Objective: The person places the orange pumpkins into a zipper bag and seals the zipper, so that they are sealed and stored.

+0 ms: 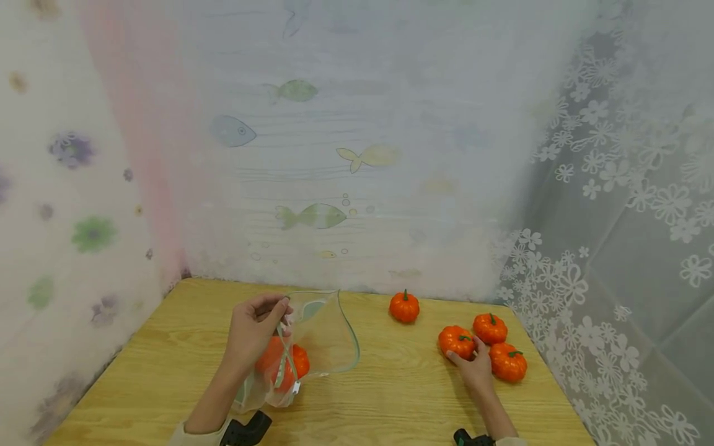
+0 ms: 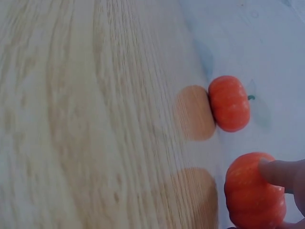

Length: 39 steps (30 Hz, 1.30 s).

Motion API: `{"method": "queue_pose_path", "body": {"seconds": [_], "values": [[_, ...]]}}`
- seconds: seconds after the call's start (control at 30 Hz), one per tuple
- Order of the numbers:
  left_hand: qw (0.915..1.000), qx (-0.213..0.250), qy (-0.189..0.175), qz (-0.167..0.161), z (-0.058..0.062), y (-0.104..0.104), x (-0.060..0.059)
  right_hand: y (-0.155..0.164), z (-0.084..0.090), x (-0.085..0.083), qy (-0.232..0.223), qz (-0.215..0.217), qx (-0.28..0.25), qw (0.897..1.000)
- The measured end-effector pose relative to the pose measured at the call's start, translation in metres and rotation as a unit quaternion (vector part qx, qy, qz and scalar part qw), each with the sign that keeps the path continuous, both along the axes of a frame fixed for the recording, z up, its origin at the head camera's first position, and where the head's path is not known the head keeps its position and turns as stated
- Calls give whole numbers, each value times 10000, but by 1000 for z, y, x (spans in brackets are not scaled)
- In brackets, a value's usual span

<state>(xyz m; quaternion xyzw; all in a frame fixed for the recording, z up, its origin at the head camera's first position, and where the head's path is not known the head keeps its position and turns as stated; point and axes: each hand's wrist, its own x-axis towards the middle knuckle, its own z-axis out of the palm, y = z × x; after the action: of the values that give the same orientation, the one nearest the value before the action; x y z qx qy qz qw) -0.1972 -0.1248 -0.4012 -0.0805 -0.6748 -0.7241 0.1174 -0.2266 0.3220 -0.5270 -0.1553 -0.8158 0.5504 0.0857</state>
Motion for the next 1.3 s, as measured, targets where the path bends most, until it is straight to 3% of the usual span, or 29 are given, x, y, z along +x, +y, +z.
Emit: {"method": "queue_pose_path", "body": {"seconds": [0.37, 0.6, 0.77, 1.03, 1.3], "values": [[9999, -22, -85, -98, 2, -6, -14, -11, 1, 3, 608, -526, -322, 9962], [9999, -37, -96, -103, 2, -5, -15, -20, 0, 6, 1221, -857, -936, 9844], [9999, -33, -91, -121, 2, -4, -15, -31, -2, 7, 1489, -1059, -1085, 9772], [9999, -24, -142, -85, 3, -4, -14, -51, -4, 11, 1431, -894, -1397, 9757], [9999, -69, -128, -82, 3, -5, -15, -79, -4, 20, 1352, -708, -1274, 9800]]}}
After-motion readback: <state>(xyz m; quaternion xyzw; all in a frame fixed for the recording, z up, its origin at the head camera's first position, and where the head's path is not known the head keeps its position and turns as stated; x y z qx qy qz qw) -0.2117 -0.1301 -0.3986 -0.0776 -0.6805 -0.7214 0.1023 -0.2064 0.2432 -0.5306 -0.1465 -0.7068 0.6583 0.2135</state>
